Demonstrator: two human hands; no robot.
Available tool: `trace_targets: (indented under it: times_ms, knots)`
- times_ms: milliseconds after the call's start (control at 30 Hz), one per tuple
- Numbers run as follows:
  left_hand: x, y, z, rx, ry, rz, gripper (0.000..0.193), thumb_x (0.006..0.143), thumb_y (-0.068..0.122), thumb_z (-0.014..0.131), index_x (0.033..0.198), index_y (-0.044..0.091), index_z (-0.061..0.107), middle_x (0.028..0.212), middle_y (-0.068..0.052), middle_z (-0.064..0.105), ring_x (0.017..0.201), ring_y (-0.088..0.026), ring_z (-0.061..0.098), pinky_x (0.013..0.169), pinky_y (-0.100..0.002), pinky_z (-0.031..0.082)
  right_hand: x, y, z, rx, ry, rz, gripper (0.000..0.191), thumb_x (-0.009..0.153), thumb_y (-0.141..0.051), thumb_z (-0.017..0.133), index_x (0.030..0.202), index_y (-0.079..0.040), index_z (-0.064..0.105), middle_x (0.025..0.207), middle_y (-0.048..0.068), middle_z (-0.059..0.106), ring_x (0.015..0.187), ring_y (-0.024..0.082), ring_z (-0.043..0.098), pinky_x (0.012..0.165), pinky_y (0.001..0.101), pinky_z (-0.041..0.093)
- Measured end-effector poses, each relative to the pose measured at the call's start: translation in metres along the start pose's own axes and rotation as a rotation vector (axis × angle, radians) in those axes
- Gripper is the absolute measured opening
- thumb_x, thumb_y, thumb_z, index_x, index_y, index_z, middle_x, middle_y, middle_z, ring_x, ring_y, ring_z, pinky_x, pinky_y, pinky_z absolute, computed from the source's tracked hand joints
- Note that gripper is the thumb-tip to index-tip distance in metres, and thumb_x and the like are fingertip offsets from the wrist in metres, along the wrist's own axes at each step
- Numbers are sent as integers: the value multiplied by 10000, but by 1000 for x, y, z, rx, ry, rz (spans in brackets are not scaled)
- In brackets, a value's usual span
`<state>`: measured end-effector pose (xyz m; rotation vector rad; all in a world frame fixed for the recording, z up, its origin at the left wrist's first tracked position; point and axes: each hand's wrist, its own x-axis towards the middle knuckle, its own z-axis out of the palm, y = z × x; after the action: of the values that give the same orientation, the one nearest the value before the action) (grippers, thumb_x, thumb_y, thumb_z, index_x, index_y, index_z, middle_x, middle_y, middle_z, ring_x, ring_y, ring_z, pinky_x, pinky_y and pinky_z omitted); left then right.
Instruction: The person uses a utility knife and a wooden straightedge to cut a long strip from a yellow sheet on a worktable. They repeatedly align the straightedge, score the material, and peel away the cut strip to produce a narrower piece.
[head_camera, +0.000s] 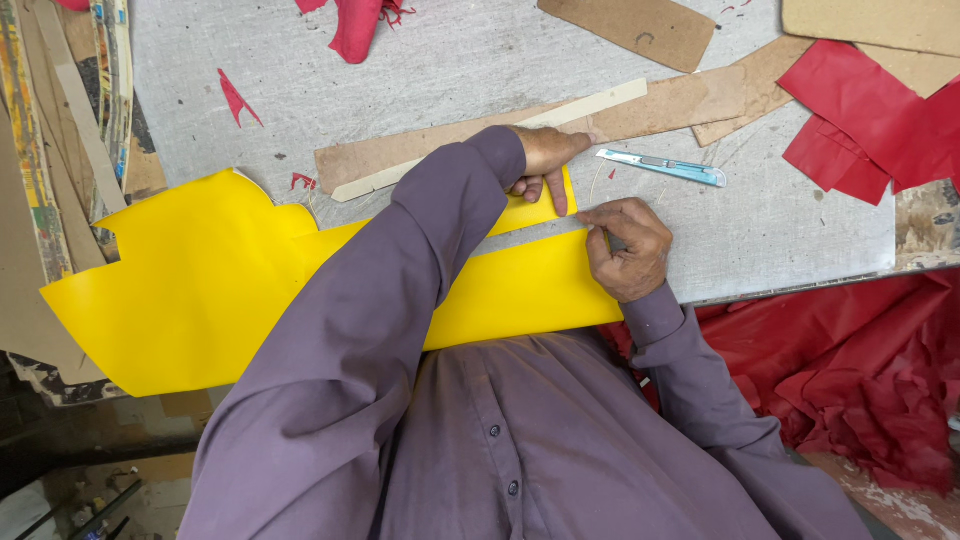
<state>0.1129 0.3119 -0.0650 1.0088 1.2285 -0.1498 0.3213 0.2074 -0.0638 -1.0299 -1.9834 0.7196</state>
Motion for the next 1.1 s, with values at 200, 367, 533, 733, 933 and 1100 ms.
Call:
trace_targets:
  times_ms: [200,367,533,733,933,1100]
  knots:
    - [0,1,0,13,-8,-30,897,1003,647,196,1202,-51,724,904,-178,805,373,-116,418,337,-296,359,1,0,-1,0,-2,-7,234,814,103,654,970,-23,773,955,120,729,885,232,721,763,328,589]
    - [-1,0,1,-16,14,-10,835,996,626,228,1254,-52,641,932,-174,826,383,-131,449,338,-308,370,1,0,-1,-3,-4,-17,238,815,108,653,975,-22,773,953,124,726,879,233,720,755,327,585]
    - [0,1,1,-7,10,-6,836,994,629,226,1268,-41,644,935,-168,825,385,-126,451,335,-305,366,0,1,-1,-4,-8,-19,236,814,110,653,972,-21,770,951,121,729,876,232,718,754,332,586]
    - [1,1,2,30,-2,-68,977,1037,669,186,1223,-96,766,875,-217,742,377,-111,392,339,-287,341,0,2,-1,2,-14,-13,226,821,111,657,974,-14,767,956,124,733,877,232,720,744,326,586]
    - [2,1,1,37,-4,-23,916,1002,646,177,1153,-45,757,832,-172,786,367,-116,407,340,-298,355,2,-1,-1,4,5,-15,221,809,108,660,957,-17,765,945,123,724,880,240,718,762,334,586]
    - [1,-1,1,23,-13,-28,918,998,649,177,1207,-43,745,861,-170,796,361,-116,409,337,-295,351,1,-2,-2,-4,-5,-12,226,805,108,658,956,-19,769,939,119,727,874,241,717,758,335,581]
